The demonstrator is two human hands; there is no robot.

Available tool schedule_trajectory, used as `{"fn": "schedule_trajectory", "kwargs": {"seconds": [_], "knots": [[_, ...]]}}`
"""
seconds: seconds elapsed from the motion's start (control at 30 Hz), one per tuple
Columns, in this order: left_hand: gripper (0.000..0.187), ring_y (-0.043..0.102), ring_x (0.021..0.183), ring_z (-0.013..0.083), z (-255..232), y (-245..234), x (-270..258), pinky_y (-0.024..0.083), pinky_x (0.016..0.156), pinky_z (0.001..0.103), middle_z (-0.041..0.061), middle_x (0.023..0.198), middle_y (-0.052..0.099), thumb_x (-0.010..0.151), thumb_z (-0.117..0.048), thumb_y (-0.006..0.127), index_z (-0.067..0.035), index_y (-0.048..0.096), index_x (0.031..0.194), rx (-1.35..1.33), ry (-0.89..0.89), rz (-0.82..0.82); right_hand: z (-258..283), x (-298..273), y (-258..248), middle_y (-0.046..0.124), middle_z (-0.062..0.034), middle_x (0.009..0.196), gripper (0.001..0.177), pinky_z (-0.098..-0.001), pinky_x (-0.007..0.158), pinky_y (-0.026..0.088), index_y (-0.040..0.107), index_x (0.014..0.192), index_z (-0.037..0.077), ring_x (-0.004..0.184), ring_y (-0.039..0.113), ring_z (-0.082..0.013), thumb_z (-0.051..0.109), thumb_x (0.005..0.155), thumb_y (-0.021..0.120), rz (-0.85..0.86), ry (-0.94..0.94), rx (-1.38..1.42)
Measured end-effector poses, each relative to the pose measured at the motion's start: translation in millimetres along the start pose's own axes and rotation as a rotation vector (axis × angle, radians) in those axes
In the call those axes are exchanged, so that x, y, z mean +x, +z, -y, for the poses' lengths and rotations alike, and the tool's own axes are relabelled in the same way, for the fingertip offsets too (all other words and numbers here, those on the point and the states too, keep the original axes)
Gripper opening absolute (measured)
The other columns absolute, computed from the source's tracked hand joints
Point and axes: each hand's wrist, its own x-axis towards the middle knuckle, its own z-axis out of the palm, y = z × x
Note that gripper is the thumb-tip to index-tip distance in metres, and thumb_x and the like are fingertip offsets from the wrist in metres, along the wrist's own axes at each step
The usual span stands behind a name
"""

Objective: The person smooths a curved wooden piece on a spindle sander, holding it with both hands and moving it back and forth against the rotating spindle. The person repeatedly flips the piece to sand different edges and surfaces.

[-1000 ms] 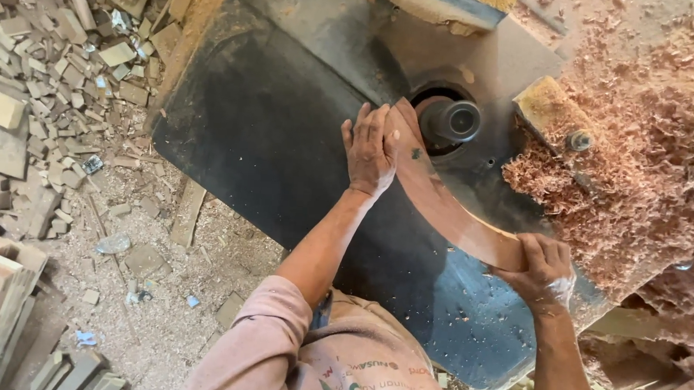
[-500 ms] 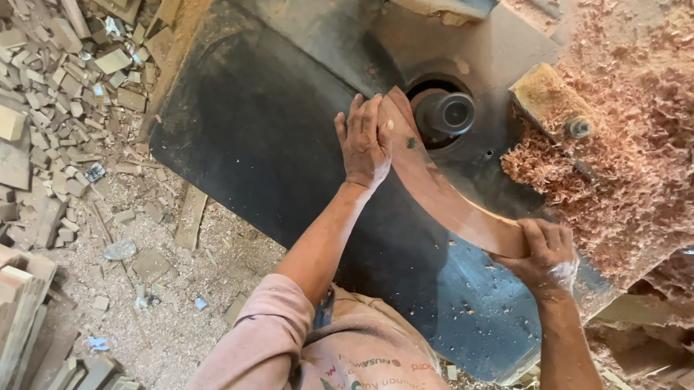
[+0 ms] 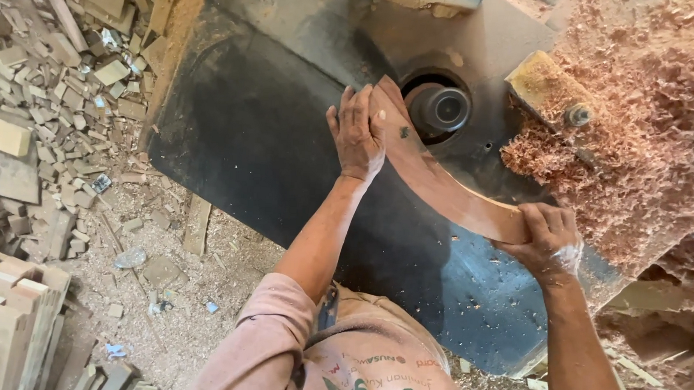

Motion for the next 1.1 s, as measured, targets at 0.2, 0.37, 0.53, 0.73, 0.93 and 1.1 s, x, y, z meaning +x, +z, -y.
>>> {"fn": "schedule_trajectory", "kwargs": {"seconds": [0.2,0.37,0.53,0.73,0.93,1.1], "knots": [[0.053,0.055,0.139,0.0287,3.9,3.1,2.5,0.033,0.116,0.053,0.003,0.137,0.061,0.111,-0.053,0.032,-0.019,0.053,0.146,0.003,0.000,-0.003,5.4,7.5,-1.1,0.067,-0.0108,0.111,0.083,-0.0435,0.096,0.056,0.073,0.122,0.012,0.103,0.064,-0.0347,0.050,0.052,0.096,-0.015,0.007,0.000],[0.053,0.052,0.141,0.0291,4.1,1.6,5.7,0.032,0.118,0.054,0.003,0.139,0.059,0.111,-0.052,0.032,-0.019,0.052,0.147,-0.020,-0.012,0.021,-0.5,6.1,4.6,0.065,-0.0104,0.111,0.082,-0.0432,0.096,0.055,0.072,0.122,0.012,0.103,0.063,-0.0342,0.053,0.054,0.094,0.001,0.009,0.000],[0.051,0.049,0.147,0.0305,-2.1,-8.4,11.7,0.030,0.121,0.057,0.006,0.144,0.062,0.113,-0.043,0.028,-0.013,0.054,0.144,-0.006,-0.015,0.091,6.6,16.2,-3.8,0.068,-0.0117,0.115,0.081,-0.0455,0.080,0.054,0.067,0.127,0.011,0.098,0.059,-0.0320,0.065,0.070,0.089,0.040,-0.056,-0.132],[0.052,0.050,0.147,0.0301,0.5,-7.5,17.0,0.030,0.122,0.055,0.006,0.144,0.062,0.113,-0.044,0.028,-0.012,0.055,0.144,-0.021,-0.017,0.088,8.4,20.5,-2.7,0.069,-0.0122,0.113,0.077,-0.0455,0.073,0.055,0.069,0.123,0.011,0.098,0.061,-0.0324,0.067,0.074,0.087,0.026,-0.054,-0.170],[0.048,0.050,0.147,0.0276,4.9,-3.6,20.3,0.030,0.122,0.054,0.003,0.146,0.062,0.113,-0.043,0.033,-0.014,0.055,0.144,-0.022,-0.023,0.068,11.7,27.6,-3.4,0.069,-0.0105,0.116,0.080,-0.0455,0.077,0.057,0.071,0.126,0.010,0.100,0.061,-0.0312,0.071,0.075,0.081,0.050,-0.044,-0.179],[0.052,0.051,0.146,0.0295,6.4,-3.2,24.9,0.033,0.120,0.055,0.003,0.142,0.063,0.112,-0.047,0.030,-0.014,0.056,0.142,-0.011,-0.014,0.047,11.1,31.9,-1.0,0.067,-0.0135,0.111,0.077,-0.0475,0.085,0.056,0.071,0.117,0.008,0.103,0.059,-0.0330,0.068,0.070,0.087,0.046,-0.059,-0.159]]}}
